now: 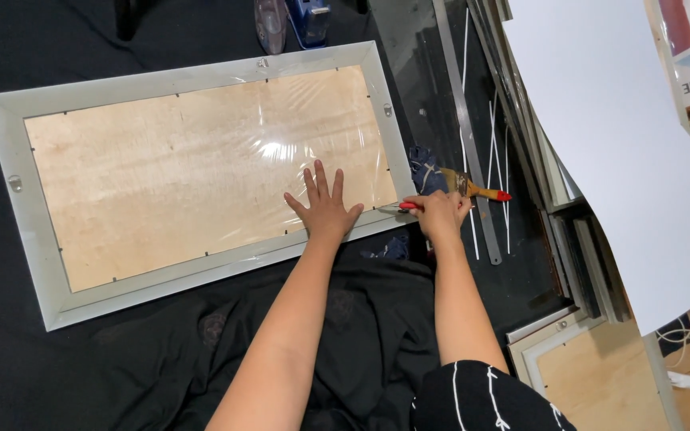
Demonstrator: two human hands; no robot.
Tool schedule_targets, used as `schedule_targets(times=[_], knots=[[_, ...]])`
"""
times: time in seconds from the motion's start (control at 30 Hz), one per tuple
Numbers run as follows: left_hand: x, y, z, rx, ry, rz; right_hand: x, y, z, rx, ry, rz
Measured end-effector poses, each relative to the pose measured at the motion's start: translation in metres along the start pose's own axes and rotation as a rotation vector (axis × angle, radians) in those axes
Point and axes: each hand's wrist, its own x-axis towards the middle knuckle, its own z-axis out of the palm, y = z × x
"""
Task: Trimming the edges of a wooden backboard and peeling off protective plastic film using a utility knife within a picture frame.
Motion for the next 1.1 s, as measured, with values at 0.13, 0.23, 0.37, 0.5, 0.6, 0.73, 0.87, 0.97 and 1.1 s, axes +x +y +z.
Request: schedule_targets(times=[0.13,0.23,0.37,0.5,0.6,0.73,0.87,0.97,1.1], knots=[[-0.011,0.011,-0.013,0.019,0.026,-0.004,0.002,-0.003,0.0,-0.011,-0.011,-0.006],[-0.012,0.02,-0.023,0.117,0.082,0.051,0.007,-0.006,0.001,-0.067,-0.05,-0.057],[-0.001,0.021,-0.015,0.039,0.127,0.066,0.012,-0.006,0.008,-0.097,-0.056,-0.053],[0.003,0.019,-0.009,-0.015,0.163,0.062,0.021,0.01,0.019,-0.17,0.037,-0.022],[0.009,0.017,-0.007,-0.024,0.16,0.063,0.008,0.008,0.004,-0.035,0.045,0.013],[0.009,0.015,-0.01,-0.032,0.15,0.076,0.005,0.002,0.002,0.082,0.089,0.047],[0.034,-0.012,-0.002,-0.253,0.159,0.141,0.025,0.004,0.011,0.272,0.372,0.108],[0.015,-0.061,-0.012,-0.299,0.232,0.179,0.017,0.0,0.004,0.421,0.416,0.076],[-0.02,-0.152,-0.011,-0.245,0.405,0.108,0.008,-0.005,0.003,0.553,0.409,0.025]])
